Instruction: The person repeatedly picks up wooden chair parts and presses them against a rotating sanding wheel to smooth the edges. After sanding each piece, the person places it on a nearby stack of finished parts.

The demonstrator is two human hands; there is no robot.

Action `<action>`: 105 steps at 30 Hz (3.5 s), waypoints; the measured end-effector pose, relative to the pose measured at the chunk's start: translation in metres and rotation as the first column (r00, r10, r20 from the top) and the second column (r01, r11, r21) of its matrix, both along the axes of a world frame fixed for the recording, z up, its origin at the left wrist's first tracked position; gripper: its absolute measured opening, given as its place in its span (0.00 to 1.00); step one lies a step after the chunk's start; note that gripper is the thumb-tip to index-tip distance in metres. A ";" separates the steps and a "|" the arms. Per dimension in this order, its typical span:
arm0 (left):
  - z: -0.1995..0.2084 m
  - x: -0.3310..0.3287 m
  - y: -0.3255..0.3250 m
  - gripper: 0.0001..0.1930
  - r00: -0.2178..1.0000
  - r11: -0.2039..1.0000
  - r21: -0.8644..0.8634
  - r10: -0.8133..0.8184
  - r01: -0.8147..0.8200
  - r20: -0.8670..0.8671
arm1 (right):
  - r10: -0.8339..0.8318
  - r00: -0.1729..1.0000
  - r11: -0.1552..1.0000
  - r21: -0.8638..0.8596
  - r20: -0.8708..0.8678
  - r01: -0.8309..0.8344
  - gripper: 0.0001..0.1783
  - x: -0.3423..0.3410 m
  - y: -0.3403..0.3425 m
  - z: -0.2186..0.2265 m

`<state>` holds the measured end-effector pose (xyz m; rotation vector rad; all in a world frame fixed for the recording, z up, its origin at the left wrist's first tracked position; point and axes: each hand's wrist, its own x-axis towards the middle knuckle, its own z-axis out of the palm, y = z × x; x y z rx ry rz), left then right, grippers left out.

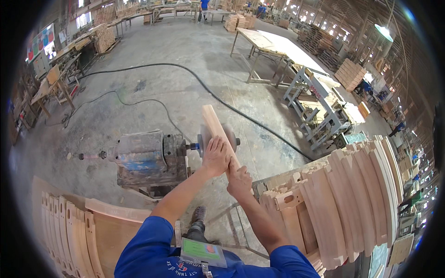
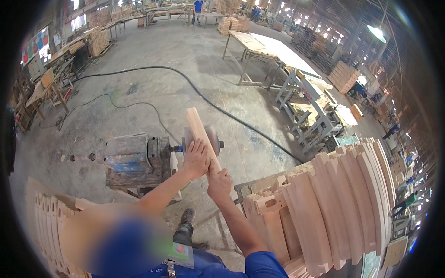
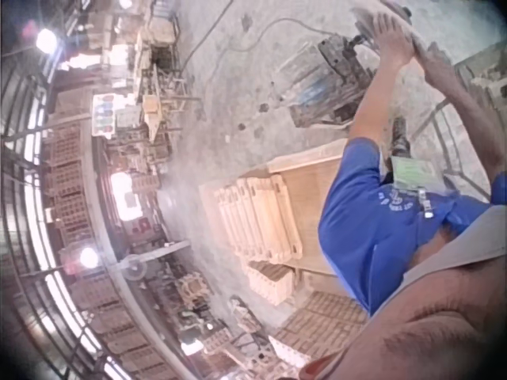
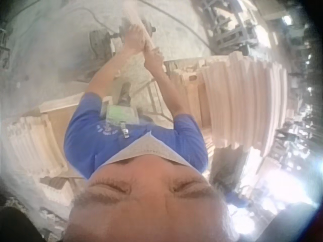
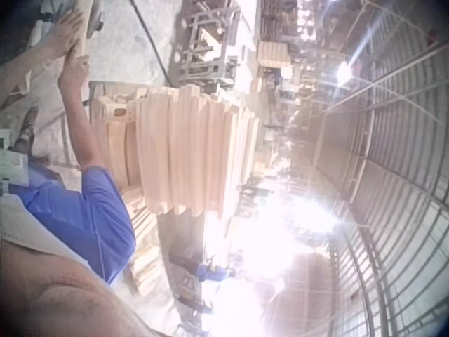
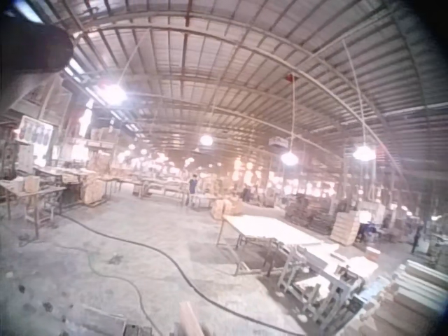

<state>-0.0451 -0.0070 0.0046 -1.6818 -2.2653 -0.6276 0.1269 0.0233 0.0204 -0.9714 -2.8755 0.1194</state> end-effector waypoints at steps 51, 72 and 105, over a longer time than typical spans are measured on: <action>-0.023 0.091 -0.055 0.34 0.453 0.877 0.247 -0.037 -0.413 0.891 | -0.274 0.949 0.829 -0.539 -0.154 0.151 0.62 0.122 -0.111 -0.019; -0.006 0.099 -0.637 0.43 0.268 0.384 -0.228 0.870 -0.895 0.413 | 0.456 0.888 0.614 -0.699 -0.064 -0.366 0.44 0.180 -0.160 -0.021; 0.023 0.225 -0.136 0.16 0.645 0.872 0.244 -0.480 0.424 0.594 | -0.756 0.646 0.597 0.296 -0.104 0.746 0.45 0.455 -0.035 0.140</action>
